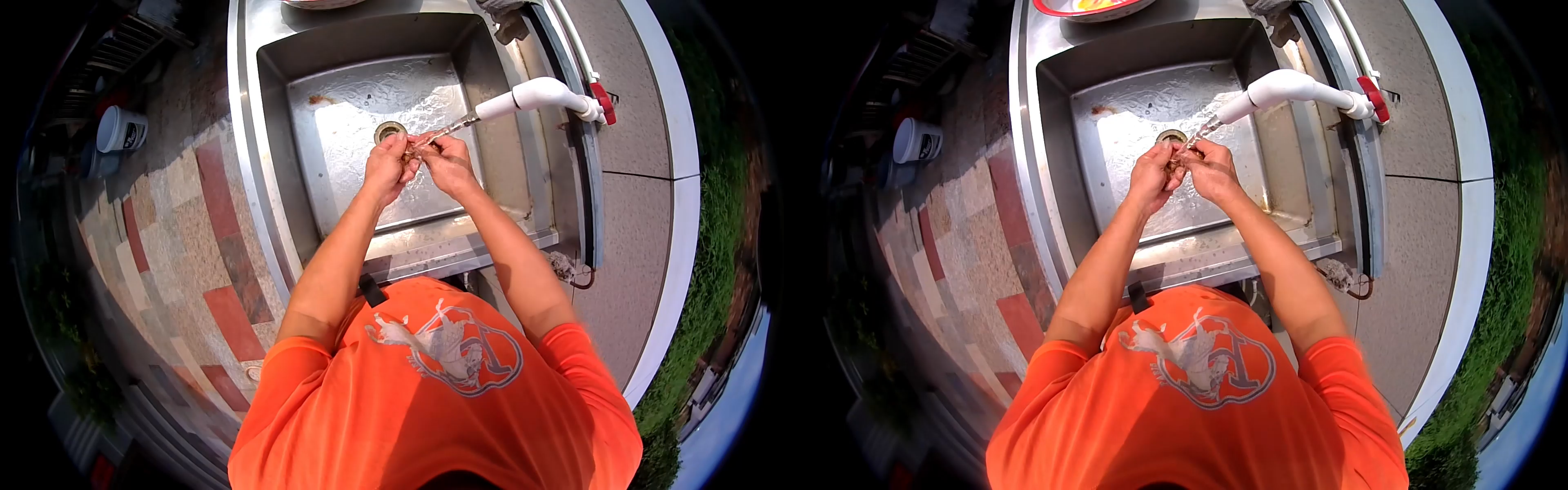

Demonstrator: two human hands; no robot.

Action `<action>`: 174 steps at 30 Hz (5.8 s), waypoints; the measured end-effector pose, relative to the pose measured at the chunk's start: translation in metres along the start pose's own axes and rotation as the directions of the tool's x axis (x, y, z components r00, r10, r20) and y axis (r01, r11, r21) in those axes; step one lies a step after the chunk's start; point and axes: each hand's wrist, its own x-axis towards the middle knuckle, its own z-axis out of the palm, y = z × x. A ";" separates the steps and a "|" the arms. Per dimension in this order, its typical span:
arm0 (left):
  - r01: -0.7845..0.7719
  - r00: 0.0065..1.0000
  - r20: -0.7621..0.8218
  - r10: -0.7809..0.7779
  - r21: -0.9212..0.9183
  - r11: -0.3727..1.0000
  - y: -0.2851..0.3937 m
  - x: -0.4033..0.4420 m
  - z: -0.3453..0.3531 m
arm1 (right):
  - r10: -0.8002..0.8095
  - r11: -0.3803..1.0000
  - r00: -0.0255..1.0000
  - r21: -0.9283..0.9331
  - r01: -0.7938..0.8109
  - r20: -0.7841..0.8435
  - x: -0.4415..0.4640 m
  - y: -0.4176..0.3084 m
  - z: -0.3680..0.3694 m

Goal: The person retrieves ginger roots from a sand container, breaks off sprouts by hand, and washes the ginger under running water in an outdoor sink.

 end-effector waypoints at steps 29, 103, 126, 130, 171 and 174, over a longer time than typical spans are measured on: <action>-0.001 0.997 0.069 0.029 -0.369 0.930 -0.008 0.014 -0.015 | 0.154 0.871 0.987 -0.464 -0.158 -0.046 -0.024 -0.035 0.024; -0.196 0.949 -0.147 0.279 0.421 0.886 0.005 0.000 -0.003 | 0.387 0.776 0.875 0.410 -0.480 0.292 -0.017 -0.010 0.001; 0.068 0.967 -0.234 -0.100 -0.142 0.988 0.016 0.013 -0.012 | 0.450 0.173 0.807 0.849 -0.499 0.383 0.003 -0.021 -0.004; 0.128 0.969 -0.186 -0.160 -0.174 0.976 0.013 0.011 -0.020 | 0.458 0.360 0.859 0.837 -0.412 0.226 0.009 -0.039 -0.003; 0.124 0.989 0.122 -0.088 -0.320 0.939 -0.014 0.042 -0.056 | 0.300 -0.007 0.841 0.883 -0.469 0.450 0.032 0.003 0.014; 0.145 0.989 0.052 -0.135 -0.362 0.921 -0.011 0.040 -0.047 | 0.535 0.188 0.798 0.882 -0.433 0.278 0.017 -0.038 0.015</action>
